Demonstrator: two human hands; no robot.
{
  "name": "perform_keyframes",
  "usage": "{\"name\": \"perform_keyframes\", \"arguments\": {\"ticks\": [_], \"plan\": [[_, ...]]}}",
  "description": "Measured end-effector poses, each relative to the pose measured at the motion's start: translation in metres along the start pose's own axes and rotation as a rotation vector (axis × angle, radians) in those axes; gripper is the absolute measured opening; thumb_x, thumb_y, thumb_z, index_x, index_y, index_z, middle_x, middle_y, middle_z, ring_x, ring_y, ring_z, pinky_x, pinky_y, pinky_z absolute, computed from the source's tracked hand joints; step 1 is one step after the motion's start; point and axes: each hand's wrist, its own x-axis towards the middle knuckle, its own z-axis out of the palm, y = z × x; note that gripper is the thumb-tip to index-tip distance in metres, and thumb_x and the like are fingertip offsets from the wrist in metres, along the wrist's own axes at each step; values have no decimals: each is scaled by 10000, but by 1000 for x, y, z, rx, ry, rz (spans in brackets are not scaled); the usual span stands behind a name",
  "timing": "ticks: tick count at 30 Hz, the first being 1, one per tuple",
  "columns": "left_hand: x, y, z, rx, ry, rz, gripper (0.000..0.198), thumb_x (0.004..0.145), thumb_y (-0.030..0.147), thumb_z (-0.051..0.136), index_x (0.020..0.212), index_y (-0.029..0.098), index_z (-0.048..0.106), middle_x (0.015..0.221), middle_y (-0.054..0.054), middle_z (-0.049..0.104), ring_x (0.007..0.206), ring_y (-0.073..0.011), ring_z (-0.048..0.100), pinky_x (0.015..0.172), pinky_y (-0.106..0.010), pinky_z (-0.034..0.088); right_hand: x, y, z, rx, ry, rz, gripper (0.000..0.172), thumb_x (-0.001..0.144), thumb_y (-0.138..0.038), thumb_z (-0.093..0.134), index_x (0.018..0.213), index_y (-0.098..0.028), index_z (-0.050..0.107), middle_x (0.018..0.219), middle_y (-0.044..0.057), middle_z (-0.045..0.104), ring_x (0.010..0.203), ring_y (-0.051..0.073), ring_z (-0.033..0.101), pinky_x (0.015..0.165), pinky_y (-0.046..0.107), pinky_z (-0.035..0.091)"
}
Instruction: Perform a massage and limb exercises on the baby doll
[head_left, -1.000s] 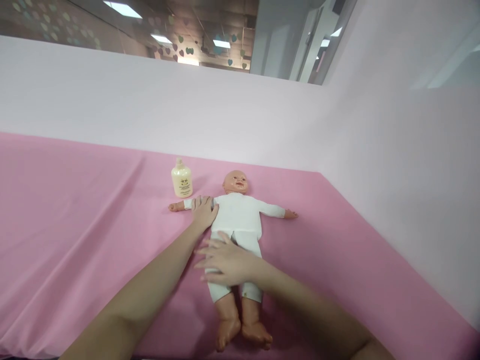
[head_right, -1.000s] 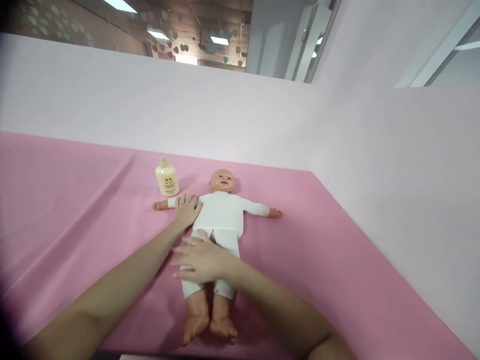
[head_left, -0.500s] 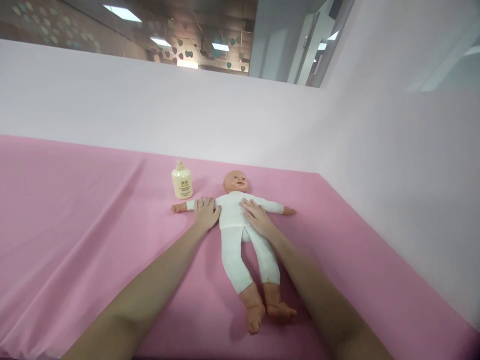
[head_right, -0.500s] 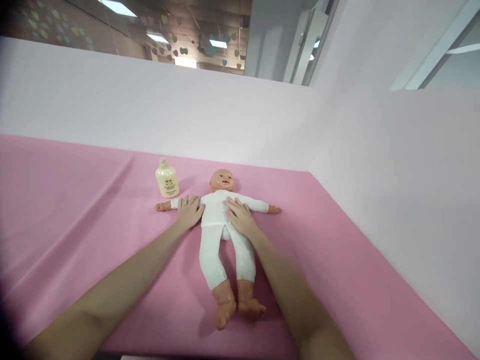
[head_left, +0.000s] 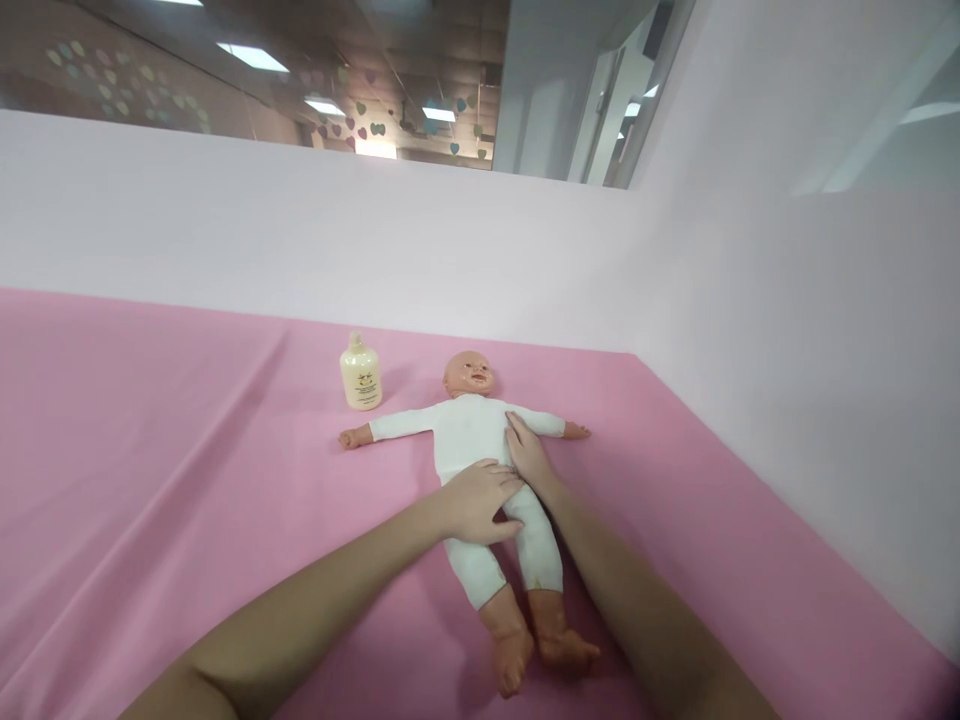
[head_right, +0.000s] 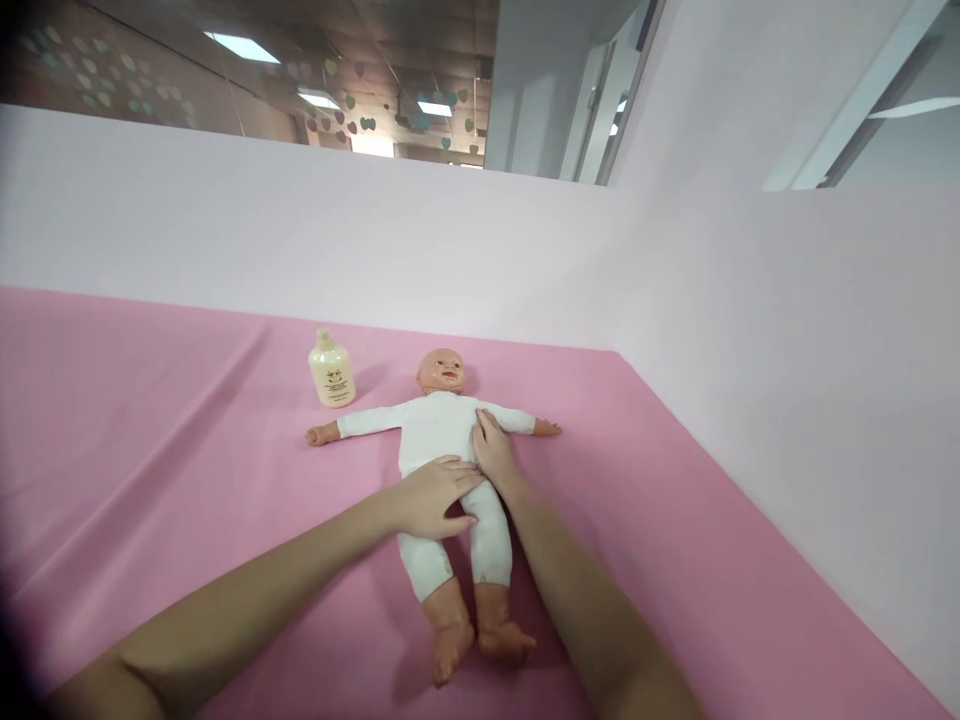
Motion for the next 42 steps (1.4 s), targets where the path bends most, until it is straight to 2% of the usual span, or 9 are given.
{"name": "perform_keyframes", "arguments": {"ticks": [9, 14, 17, 21, 23, 26, 29, 37, 42], "plan": [[-2, -8, -10, -141, -21, 119, 368, 865, 384, 638, 1171, 184, 679, 1155, -99, 733, 1078, -264, 670, 1025, -396, 469, -8, -32, -13, -316, 67, -96, 466, 963, -294, 413, 1362, -153, 607, 1493, 148, 540, 1421, 300, 448, 1207, 510, 294], [-3, 6, -13, -321, -107, 327, 311, 949, 260, 547, 1223, 245, 693, 1276, -29, 716, 1223, -199, 632, 1099, -330, 436, -15, -56, -19, -281, -342, -543, 450, 992, -331, 439, 1416, -260, 572, 1548, 64, 499, 1491, 243, 358, 1240, 524, 187], [-1, 6, -9, -392, -94, 335, 281, 977, 276, 532, 1185, 256, 720, 1262, -20, 726, 1256, -190, 618, 1149, -337, 397, -12, -56, -18, -262, -397, -504, 467, 1019, -371, 384, 1449, -268, 535, 1574, 53, 466, 1521, 235, 310, 1242, 543, 157], [-3, -24, -6, -394, 101, 79, 343, 1021, 303, 427, 1109, 209, 745, 1177, -66, 756, 1162, -180, 669, 1070, -333, 471, -3, -37, -17, -258, -288, -314, 518, 1032, -406, 311, 1510, -265, 451, 1623, 59, 385, 1540, 246, 271, 1229, 542, 195], [-9, -47, -8, -275, 199, -80, 392, 1030, 322, 374, 1129, 228, 742, 1267, -66, 719, 1246, -189, 621, 1156, -394, 392, 1, -24, -20, -272, -217, -246, 536, 1032, -411, 294, 1528, -250, 419, 1607, 79, 413, 1513, 238, 327, 1223, 514, 226], [-22, -80, -12, -121, 218, -306, 450, 1033, 356, 323, 1364, 276, 617, 1524, -27, 524, 1476, -200, 386, 1247, -467, 221, 5, -6, -27, -353, -116, -162, 536, 1032, -396, 277, 1481, -188, 481, 1522, 120, 521, 1445, 242, 423, 1210, 482, 253], [-33, -103, -11, -5, 255, -519, 515, 1030, 382, 289, 1492, 264, 483, 1596, -38, 425, 1493, -207, 354, 1238, -458, 241, 6, 6, -36, -468, -38, -104, 502, 1024, -350, 289, 1390, -152, 570, 1436, 142, 596, 1375, 261, 481, 1191, 473, 264], [-49, -132, -11, 349, 317, -889, 440, 989, 322, 332, 1264, 228, 662, 1361, -103, 650, 1308, -300, 522, 1177, -496, 282, 4, 15, -49, -637, 105, 45, 388, 1008, -333, 354, 1113, -191, 699, 1202, 125, 716, 1204, 298, 539, 1158, 547, 176], [-64, -140, -22, 385, 385, -1047, 443, 977, 256, 294, 1140, 177, 698, 1225, -172, 685, 1270, -371, 521, 1161, -622, 222, 6, 24, -62, -571, 192, 214, 396, 994, -353, 376, 1118, -184, 712, 1212, 156, 693, 1173, 306, 556, 1092, 506, 252]]}}
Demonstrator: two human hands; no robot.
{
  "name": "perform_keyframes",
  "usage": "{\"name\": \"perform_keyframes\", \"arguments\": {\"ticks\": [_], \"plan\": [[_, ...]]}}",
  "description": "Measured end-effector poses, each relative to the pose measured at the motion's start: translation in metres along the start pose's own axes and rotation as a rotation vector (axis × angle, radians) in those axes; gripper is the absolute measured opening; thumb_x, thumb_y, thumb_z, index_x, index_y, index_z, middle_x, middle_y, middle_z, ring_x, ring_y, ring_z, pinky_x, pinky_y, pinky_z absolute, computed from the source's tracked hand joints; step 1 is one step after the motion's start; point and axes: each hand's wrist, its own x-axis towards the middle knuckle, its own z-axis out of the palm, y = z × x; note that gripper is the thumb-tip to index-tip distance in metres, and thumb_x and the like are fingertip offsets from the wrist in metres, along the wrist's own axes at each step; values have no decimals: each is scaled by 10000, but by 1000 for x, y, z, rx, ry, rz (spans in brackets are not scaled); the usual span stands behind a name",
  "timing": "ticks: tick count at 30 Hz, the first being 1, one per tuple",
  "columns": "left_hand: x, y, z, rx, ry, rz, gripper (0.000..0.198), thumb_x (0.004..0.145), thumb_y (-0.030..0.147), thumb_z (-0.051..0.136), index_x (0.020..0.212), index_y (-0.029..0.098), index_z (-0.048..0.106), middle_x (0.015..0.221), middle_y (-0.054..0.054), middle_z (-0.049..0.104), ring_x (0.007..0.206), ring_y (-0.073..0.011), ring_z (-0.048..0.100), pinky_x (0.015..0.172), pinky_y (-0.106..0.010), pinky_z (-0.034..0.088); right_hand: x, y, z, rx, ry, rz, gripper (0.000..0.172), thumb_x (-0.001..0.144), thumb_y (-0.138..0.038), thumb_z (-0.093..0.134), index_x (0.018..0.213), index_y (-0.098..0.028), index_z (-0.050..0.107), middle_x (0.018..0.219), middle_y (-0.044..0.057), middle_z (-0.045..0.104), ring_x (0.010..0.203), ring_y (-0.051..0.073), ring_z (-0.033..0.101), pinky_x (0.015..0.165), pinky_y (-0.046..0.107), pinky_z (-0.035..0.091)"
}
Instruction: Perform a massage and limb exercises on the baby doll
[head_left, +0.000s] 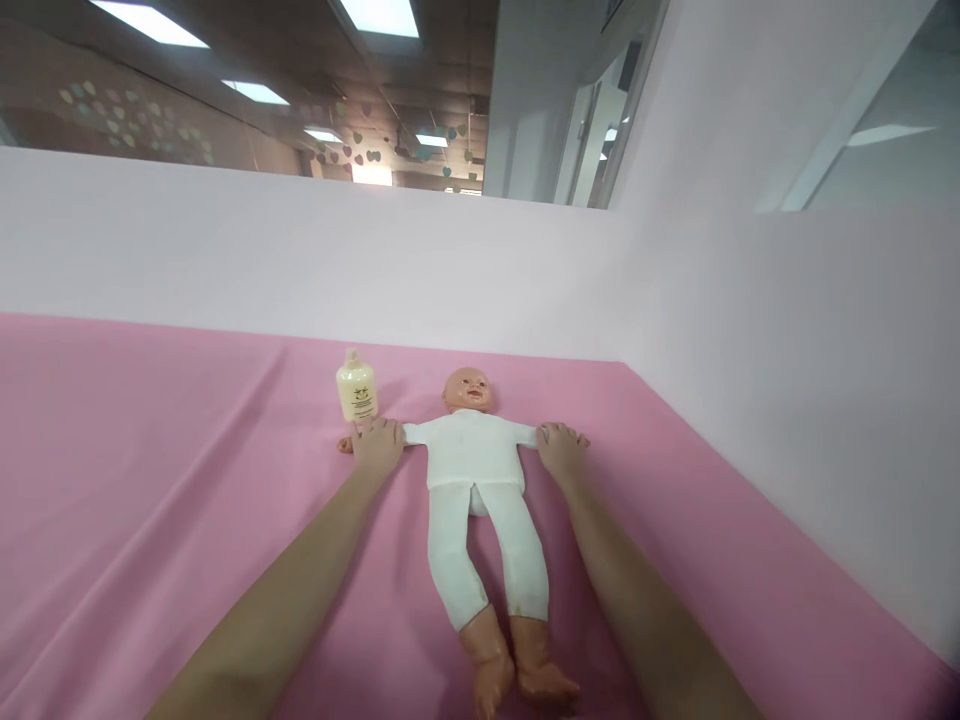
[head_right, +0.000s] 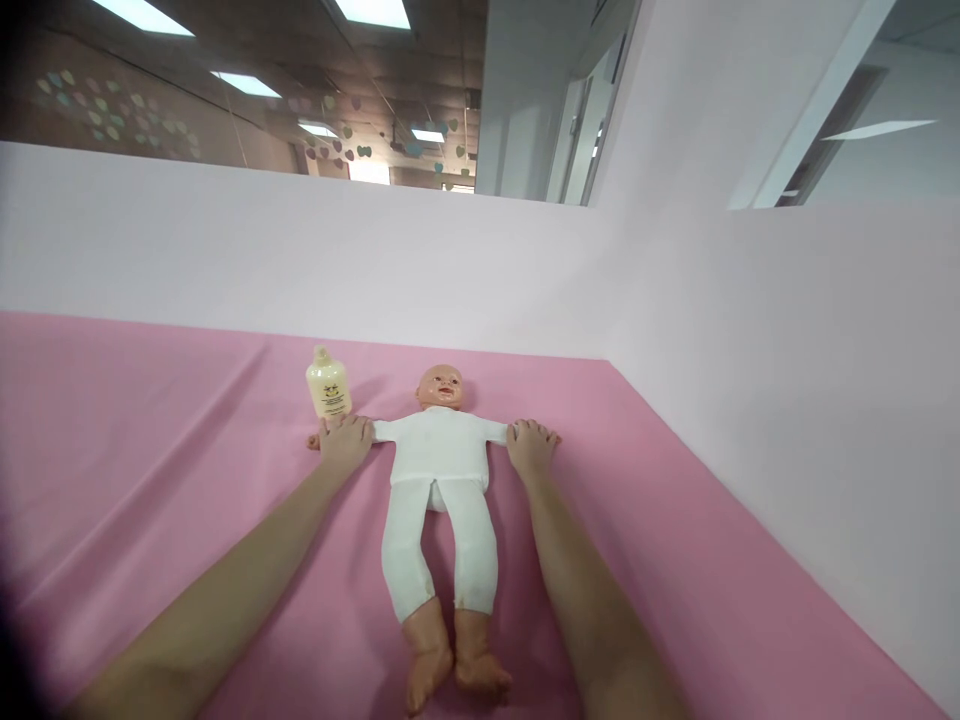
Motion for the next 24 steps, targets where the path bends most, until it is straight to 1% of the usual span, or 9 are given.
{"name": "perform_keyframes", "arguments": {"ticks": [4, 6, 9, 11, 14, 17, 19, 21, 24], "plan": [[1, -10, -2, -4, 32, -104, 429, 964, 246, 315, 1150, 161, 692, 1275, -187, 650, 1312, -392, 481, 1182, -660, 160, 6, 14, -3, 86, 28, 120, 430, 978, -368, 389, 1158, -140, 705, 1228, 196, 665, 1215, 312, 547, 1085, 460, 289], [1, -13, -1, -30, 42, -131, 440, 969, 258, 305, 1164, 164, 688, 1298, -180, 638, 1349, -384, 448, 1202, -643, 143, 7, 18, -2, 121, 45, 169, 449, 972, -375, 384, 1186, -128, 692, 1252, 210, 646, 1255, 336, 521, 1097, 496, 283], [1, -16, 0, -117, 73, -171, 445, 972, 271, 299, 1194, 183, 674, 1364, -156, 603, 1408, -375, 382, 1216, -627, 139, 10, 23, 1, 193, 86, 251, 481, 942, -402, 416, 1248, -118, 656, 1351, 237, 571, 1350, 393, 427, 1115, 574, 253], [1, -18, 0, -193, 121, -216, 434, 964, 269, 317, 1241, 203, 645, 1433, -140, 556, 1432, -386, 339, 1204, -654, 140, 13, 24, 4, 257, 117, 283, 512, 909, -402, 460, 1289, -102, 624, 1411, 252, 513, 1399, 401, 367, 1130, 559, 258], [4, -22, -2, -378, 214, -378, 429, 952, 281, 358, 1310, 215, 584, 1535, -140, 444, 1454, -404, 291, 1182, -680, 163, 20, 27, 6, 383, 168, 321, 577, 852, -365, 508, 1359, -92, 553, 1440, 244, 479, 1411, 374, 363, 1132, 491, 311], [9, -26, -2, -694, 319, -572, 460, 946, 326, 400, 1369, 190, 517, 1611, -157, 286, 1490, -379, 241, 1213, -596, 200, 26, 32, 7, 535, 231, 389, 697, 805, -330, 516, 1446, -71, 424, 1471, 245, 431, 1405, 353, 385, 1122, 452, 363], [13, -30, 0, -867, 372, -653, 501, 947, 344, 402, 1424, 196, 440, 1612, -166, 240, 1489, -336, 273, 1204, -514, 290, 28, 36, 10, 656, 281, 455, 776, 791, -340, 517, 1485, -56, 321, 1503, 256, 369, 1419, 345, 376, 1123, 437, 384], [15, -35, 5, -967, 397, -717, 523, 956, 333, 365, 1467, 228, 342, 1570, -171, 281, 1430, -288, 393, 1125, -448, 423, 29, 41, 14, 805, 319, 514, 811, 788, -367, 523, 1492, -73, 249, 1486, 253, 371, 1386, 329, 429, 1095, 425, 431], [17, -39, 12, -1116, 442, -780, 500, 954, 281, 323, 1451, 259, 271, 1437, -140, 424, 1304, -228, 537, 1018, -380, 513, 30, 44, 23, 1089, 346, 534, 716, 783, -384, 533, 1413, -151, 285, 1286, 164, 526, 1178, 267, 601, 972, 399, 533]]}}
